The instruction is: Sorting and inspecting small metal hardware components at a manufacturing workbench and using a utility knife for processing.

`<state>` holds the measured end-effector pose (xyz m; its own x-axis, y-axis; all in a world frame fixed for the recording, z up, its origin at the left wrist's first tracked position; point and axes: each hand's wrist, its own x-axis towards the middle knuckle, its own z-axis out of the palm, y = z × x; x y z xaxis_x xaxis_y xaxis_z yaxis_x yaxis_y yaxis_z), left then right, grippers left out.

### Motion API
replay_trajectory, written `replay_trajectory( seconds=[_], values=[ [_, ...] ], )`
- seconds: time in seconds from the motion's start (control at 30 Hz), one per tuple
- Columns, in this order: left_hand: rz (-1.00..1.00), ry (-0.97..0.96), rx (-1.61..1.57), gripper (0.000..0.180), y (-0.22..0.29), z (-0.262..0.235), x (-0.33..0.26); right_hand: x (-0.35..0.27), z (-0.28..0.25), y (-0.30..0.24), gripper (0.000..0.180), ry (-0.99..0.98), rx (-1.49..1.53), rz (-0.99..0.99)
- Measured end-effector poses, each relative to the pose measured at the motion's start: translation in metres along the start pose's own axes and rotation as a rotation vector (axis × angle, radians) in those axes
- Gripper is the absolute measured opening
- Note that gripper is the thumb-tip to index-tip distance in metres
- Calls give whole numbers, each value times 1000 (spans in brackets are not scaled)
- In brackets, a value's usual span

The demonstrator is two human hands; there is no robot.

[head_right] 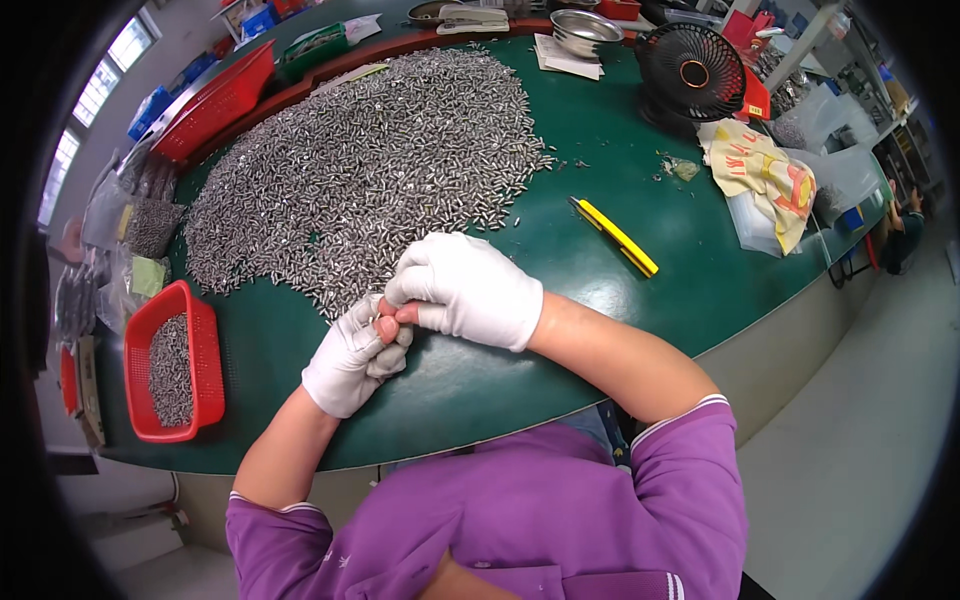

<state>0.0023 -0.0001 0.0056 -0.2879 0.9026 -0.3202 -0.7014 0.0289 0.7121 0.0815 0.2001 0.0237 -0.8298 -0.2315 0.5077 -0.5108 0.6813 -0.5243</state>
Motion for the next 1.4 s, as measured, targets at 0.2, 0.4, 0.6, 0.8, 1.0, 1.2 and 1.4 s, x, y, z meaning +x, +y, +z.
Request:
replay_trajectory(
  seconds=[0.2,0.4,0.6,0.8,1.0,1.2,1.4],
  values=[
    [14,-37,-36,22,-1,-5,1,0,-5,1,13,14,-129,121],
    [57,3,-9,30,-1,-6,-1,-2,-8,15,14,4,-360,232],
    [80,-21,51,39,1,-1,-2,-4,-5,14,13,-90,-408,273],
    [85,25,25,42,1,0,-3,-5,-12,16,11,-45,-398,337],
    [35,92,24,35,1,1,-1,-6,-10,11,11,-57,-350,337],
    [49,70,12,31,1,-1,-1,-3,-7,6,12,-77,-392,388],
    [37,-15,-80,18,-1,-2,0,0,-8,-11,15,-25,178,326]
  ],
)
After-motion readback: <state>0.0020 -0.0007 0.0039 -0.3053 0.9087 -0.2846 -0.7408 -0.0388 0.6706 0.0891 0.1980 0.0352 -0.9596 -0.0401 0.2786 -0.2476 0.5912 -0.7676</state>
